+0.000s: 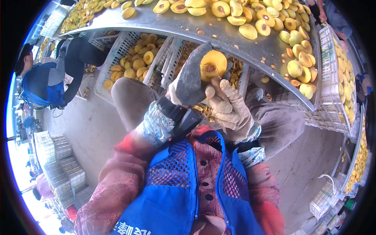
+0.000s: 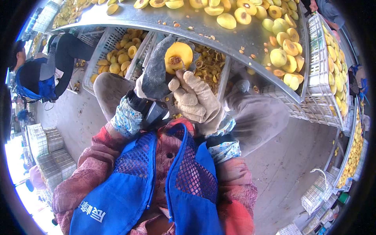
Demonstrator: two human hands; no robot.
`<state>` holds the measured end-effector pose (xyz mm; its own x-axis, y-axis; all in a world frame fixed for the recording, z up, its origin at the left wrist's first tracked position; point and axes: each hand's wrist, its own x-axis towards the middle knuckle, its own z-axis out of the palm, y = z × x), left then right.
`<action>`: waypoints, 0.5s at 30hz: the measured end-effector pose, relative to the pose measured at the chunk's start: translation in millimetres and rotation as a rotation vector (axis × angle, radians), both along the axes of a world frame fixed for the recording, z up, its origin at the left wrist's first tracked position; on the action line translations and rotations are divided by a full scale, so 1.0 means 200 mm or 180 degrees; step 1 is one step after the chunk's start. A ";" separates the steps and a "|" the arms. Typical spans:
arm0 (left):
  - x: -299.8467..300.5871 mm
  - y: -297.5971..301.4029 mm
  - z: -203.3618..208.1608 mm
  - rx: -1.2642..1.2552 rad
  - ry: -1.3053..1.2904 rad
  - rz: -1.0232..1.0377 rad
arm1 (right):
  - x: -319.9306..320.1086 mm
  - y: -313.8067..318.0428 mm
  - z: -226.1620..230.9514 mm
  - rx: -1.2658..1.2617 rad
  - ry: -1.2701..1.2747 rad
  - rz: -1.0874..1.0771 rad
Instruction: The recorder uses a handheld coring tool to remove the pits from peach halves on a processing table.
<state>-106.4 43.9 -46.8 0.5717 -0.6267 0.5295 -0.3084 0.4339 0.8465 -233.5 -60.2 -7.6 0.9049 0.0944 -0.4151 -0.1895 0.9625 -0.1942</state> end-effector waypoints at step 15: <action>0.83 0.42 0.32 0.4060 -0.1552 0.2207 | -0.04 -0.21 -0.19 -0.1864 0.0172 0.0300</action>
<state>58.6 128.3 16.7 0.8700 -0.4866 0.0795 -0.4871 -0.8233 0.2912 -240.8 -101.8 -45.3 0.8798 -0.0854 -0.4676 -0.2933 0.6766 -0.6754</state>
